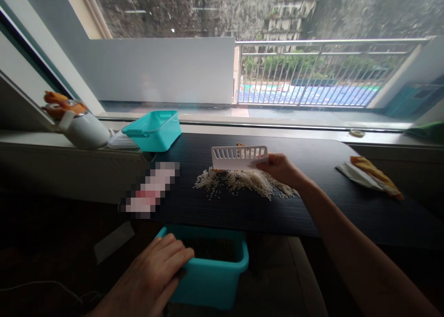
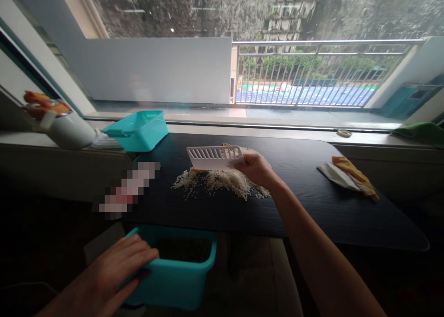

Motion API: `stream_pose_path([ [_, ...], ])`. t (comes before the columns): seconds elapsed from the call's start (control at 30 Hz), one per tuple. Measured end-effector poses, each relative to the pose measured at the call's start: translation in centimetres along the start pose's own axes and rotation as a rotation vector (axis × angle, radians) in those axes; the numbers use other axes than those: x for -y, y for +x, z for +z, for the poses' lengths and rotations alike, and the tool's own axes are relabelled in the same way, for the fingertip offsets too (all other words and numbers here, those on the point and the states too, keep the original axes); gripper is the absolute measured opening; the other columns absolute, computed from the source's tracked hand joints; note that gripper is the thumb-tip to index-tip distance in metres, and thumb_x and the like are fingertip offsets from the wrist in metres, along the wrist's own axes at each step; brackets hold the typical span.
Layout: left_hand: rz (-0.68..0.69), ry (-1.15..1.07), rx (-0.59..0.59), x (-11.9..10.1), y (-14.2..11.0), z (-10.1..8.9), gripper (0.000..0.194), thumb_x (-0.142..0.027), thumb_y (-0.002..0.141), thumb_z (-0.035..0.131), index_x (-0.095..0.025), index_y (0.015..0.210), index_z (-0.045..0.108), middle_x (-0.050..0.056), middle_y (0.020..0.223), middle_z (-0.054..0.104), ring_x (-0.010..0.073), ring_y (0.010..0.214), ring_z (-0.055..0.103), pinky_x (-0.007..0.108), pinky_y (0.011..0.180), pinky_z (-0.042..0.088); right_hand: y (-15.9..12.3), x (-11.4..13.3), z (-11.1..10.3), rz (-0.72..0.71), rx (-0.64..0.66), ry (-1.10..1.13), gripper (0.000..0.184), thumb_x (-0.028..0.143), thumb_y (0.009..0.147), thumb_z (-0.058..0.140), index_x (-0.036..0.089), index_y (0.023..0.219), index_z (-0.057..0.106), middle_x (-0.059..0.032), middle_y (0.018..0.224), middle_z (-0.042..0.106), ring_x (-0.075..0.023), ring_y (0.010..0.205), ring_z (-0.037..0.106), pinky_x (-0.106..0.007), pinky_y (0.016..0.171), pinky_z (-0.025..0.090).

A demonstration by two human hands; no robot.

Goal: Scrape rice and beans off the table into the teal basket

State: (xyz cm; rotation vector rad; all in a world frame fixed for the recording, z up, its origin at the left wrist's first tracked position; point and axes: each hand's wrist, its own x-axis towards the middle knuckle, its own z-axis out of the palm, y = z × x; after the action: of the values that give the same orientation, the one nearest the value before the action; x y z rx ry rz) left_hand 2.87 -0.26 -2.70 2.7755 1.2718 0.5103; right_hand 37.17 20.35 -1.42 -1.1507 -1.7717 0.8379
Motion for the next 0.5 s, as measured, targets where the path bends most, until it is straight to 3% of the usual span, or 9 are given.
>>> stream_pose_path([
  [0.3, -0.011, -0.005, -0.011, 0.0, 0.3, 0.0, 0.043, -0.003, 0.080, 0.048, -0.026, 0.115, 0.058, 0.000, 0.105, 0.070, 0.0191, 0.104, 0.063, 0.032, 0.099, 0.047, -2.7, 0.8, -1.0, 0.037, 0.055, 0.017, 0.024, 0.039, 0.067, 0.073, 0.020, 0.080, 0.079, -0.0017, 0.066, 0.069, -0.0154, 0.055, 0.059, -0.032, 0.055, 0.051],
  [0.5, -0.011, -0.011, 0.022, -0.1, 0.3, 0.1, 0.043, -0.003, 0.080, 0.048, -0.026, 0.115, 0.058, -0.001, 0.107, 0.070, 0.0174, 0.105, 0.062, 0.029, 0.100, 0.046, -1.3, 1.6, -0.1, -0.014, -0.002, -0.032, 0.021, 0.036, 0.075, 0.069, 0.020, 0.084, 0.078, -0.0015, 0.068, 0.069, -0.0159, 0.061, 0.062, -0.030, 0.057, 0.052],
])
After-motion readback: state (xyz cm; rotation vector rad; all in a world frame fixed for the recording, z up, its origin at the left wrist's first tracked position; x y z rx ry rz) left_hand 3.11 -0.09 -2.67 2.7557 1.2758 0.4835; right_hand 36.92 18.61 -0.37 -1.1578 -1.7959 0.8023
